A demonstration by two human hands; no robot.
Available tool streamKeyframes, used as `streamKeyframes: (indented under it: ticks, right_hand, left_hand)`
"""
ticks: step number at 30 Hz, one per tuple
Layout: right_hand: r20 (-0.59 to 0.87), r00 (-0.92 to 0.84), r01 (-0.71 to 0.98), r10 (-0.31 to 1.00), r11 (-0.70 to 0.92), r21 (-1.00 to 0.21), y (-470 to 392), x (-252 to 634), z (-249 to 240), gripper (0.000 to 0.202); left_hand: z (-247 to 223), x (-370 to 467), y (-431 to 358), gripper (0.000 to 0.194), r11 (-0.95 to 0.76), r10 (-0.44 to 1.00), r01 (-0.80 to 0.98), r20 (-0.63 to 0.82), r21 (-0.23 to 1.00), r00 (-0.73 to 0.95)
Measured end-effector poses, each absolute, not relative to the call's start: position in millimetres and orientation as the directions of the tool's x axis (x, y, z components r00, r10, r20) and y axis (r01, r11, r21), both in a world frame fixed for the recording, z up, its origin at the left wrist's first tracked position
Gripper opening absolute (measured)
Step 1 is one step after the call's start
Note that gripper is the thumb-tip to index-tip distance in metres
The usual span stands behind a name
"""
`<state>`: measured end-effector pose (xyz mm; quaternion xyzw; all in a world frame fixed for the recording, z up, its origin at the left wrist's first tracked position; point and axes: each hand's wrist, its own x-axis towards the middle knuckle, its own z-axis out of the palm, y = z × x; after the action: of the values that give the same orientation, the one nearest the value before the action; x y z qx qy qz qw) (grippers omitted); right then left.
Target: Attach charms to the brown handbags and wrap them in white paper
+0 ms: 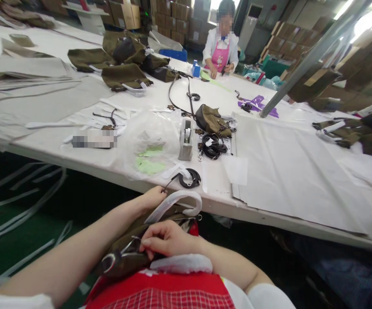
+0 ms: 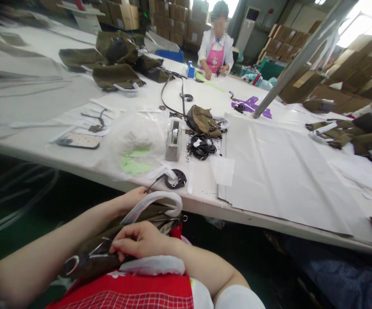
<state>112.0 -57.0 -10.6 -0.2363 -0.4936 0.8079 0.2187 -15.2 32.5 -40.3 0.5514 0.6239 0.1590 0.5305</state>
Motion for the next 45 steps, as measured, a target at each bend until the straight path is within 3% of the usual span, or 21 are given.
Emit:
streamKeyframes:
  ticks: [4,7,9,15,18,21,24,33,41,45]
  right_hand:
    - [-0.176,-0.550,-0.170,0.816,-0.315,-0.934,-43.6,111.8,-11.7,0.039]
    - [-0.178,-0.358,-0.187,0.917,-0.257,-0.948,-27.1,110.8,-10.7,0.033]
    - [-0.170,-0.313,-0.174,0.935,-0.232,-0.957,-16.7,109.6,-9.4,0.029]
    - [-0.258,-0.345,-0.106,0.903,-0.310,-0.945,1.0,108.4,0.6,0.028]
    - [-0.078,-0.247,0.070,0.966,-0.062,-0.996,8.7,109.2,12.3,0.023]
    - [0.019,-0.291,0.335,0.957,0.120,-0.935,18.1,106.2,19.5,0.022]
    - [-0.078,-0.358,0.438,0.931,0.093,-0.894,23.3,100.1,15.8,0.025]
    - [-0.248,-0.366,0.422,0.897,-0.078,-0.903,15.7,88.8,-0.7,0.015]
    - [-0.281,-0.379,0.447,0.882,-0.091,-0.890,20.3,81.0,-6.3,0.015]
    - [-0.249,-0.366,0.465,0.897,-0.056,-0.884,23.7,78.9,-13.9,0.019]
  left_hand:
    - [-1.6,-46.3,47.5,0.028,0.308,0.858,0.612,-0.490,0.729,0.152]
    - [22.0,-57.3,48.9,0.035,0.134,0.907,0.722,-0.378,0.679,0.187]
    - [29.7,-61.4,46.4,0.032,0.049,0.916,0.750,-0.329,0.660,0.229]
    - [32.9,-74.2,37.7,0.034,0.082,0.896,0.659,-0.346,0.747,0.280]
    - [34.8,-79.1,35.2,0.034,0.015,0.896,0.637,-0.293,0.771,0.335]
    - [33.0,-80.5,33.1,0.032,-0.010,0.902,0.621,-0.261,0.784,0.343]
    - [26.9,-79.1,28.6,0.033,-0.006,0.930,0.608,-0.219,0.794,0.295]
    - [16.7,-86.7,9.0,0.035,0.047,0.956,0.544,-0.195,0.838,0.217]
    - [14.3,-94.5,5.1,0.031,-0.030,0.970,0.625,-0.129,0.780,0.208]
    - [9.1,-94.4,7.1,0.028,0.029,0.977,0.586,-0.146,0.809,0.153]
